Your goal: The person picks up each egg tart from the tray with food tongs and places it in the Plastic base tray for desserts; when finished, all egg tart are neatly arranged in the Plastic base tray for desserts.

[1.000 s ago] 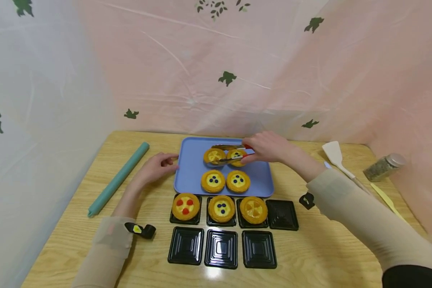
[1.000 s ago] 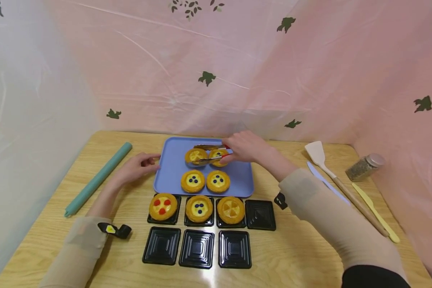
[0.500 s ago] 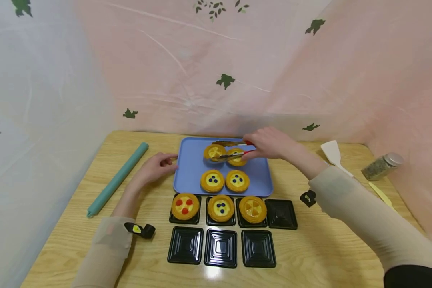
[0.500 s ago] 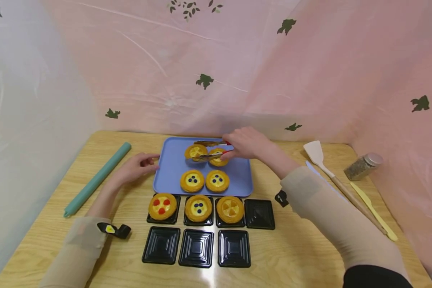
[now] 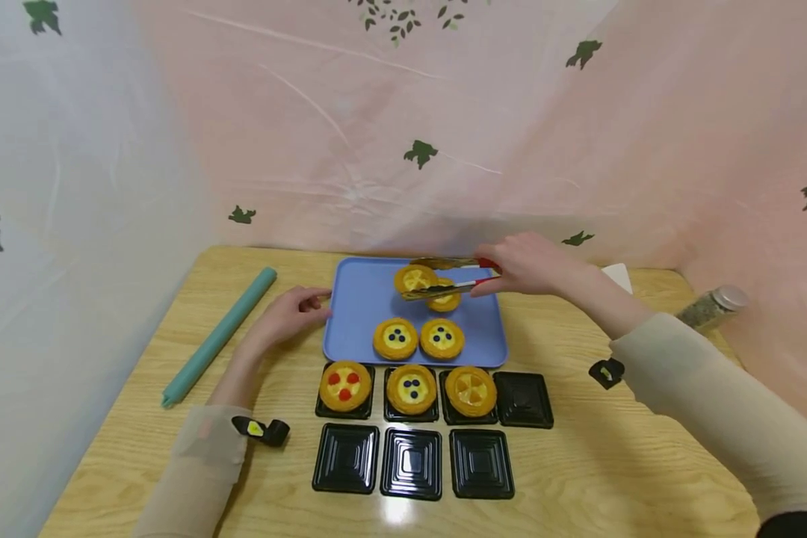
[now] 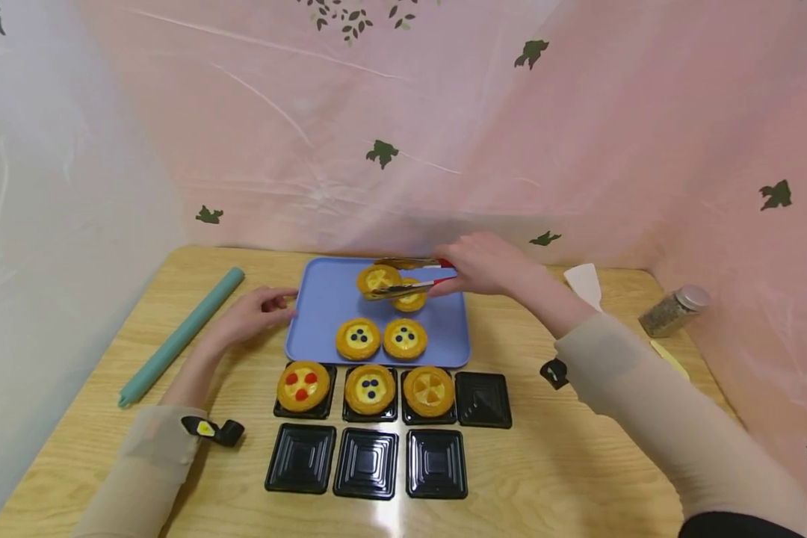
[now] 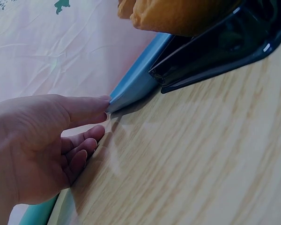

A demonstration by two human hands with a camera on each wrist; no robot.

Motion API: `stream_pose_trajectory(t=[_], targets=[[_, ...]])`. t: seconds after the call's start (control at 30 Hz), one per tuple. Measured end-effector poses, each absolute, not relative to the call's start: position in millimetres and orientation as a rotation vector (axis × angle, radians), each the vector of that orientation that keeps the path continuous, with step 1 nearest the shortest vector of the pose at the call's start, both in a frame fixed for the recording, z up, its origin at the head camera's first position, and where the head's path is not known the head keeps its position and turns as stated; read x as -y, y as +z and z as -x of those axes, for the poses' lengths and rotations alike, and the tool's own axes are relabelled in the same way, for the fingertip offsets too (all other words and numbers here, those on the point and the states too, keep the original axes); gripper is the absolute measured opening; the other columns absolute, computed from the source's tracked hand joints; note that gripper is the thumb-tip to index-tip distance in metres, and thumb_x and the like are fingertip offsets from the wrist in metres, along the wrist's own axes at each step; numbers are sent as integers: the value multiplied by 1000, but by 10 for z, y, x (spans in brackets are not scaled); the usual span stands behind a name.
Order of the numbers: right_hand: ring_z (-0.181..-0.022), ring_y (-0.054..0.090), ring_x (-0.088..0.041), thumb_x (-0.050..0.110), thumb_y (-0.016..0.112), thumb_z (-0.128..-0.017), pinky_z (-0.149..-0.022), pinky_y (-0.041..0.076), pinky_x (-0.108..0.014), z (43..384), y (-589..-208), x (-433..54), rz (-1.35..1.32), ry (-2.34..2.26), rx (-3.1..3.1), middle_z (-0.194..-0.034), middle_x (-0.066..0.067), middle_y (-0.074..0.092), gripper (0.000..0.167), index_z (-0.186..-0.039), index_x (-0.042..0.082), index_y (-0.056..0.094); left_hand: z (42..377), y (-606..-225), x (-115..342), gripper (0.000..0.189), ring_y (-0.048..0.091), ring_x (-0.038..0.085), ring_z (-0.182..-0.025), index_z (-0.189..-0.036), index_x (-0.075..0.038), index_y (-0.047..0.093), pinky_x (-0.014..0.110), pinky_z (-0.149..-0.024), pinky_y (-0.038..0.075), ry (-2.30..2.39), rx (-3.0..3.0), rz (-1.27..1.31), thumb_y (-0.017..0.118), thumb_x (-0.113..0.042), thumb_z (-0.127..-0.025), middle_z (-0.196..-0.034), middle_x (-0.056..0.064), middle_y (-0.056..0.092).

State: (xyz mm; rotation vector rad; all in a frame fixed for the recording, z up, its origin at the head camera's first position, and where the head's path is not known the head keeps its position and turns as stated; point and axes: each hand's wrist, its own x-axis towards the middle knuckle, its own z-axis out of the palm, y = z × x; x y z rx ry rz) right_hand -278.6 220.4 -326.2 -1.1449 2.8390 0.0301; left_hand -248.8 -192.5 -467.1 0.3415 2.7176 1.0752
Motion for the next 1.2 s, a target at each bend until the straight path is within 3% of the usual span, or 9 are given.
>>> stream_pose_trajectory(t=[0.27, 0.93, 1.2], targets=[[-54, 40, -11, 60, 76, -85, -54, 28, -27, 2597, -3156, -2557, 1095, 27, -2888, -65, 7, 48, 42, -88, 21, 60, 2476, -4642, 1934, 53, 57, 25, -97, -147, -5, 56, 34, -84, 44, 1077, -2720, -362, 67, -29, -101, -110, 15, 65], [-50, 29, -1, 60, 77, -83, -48, 24, -22, 1991, -3193, -3447, 989, 114, -2965, -71, 17, 46, 45, -110, 25, 68, 2464, -4651, 1927, 51, 59, 27, -100, -146, -6, 58, 38, -88, 46, 1057, -2744, -353, 67, -28, -101, -113, 17, 64], [-53, 32, 6, 57, 81, -80, -50, 29, -19, 1776, -3245, -3624, 1022, 60, -3003, -72, 22, 52, 48, -111, 22, 72, 2458, -4653, 1914, 53, 58, 25, -101, -147, -7, 57, 36, -88, 45, 1077, -2720, -330, 67, -29, -100, -115, 15, 65]])
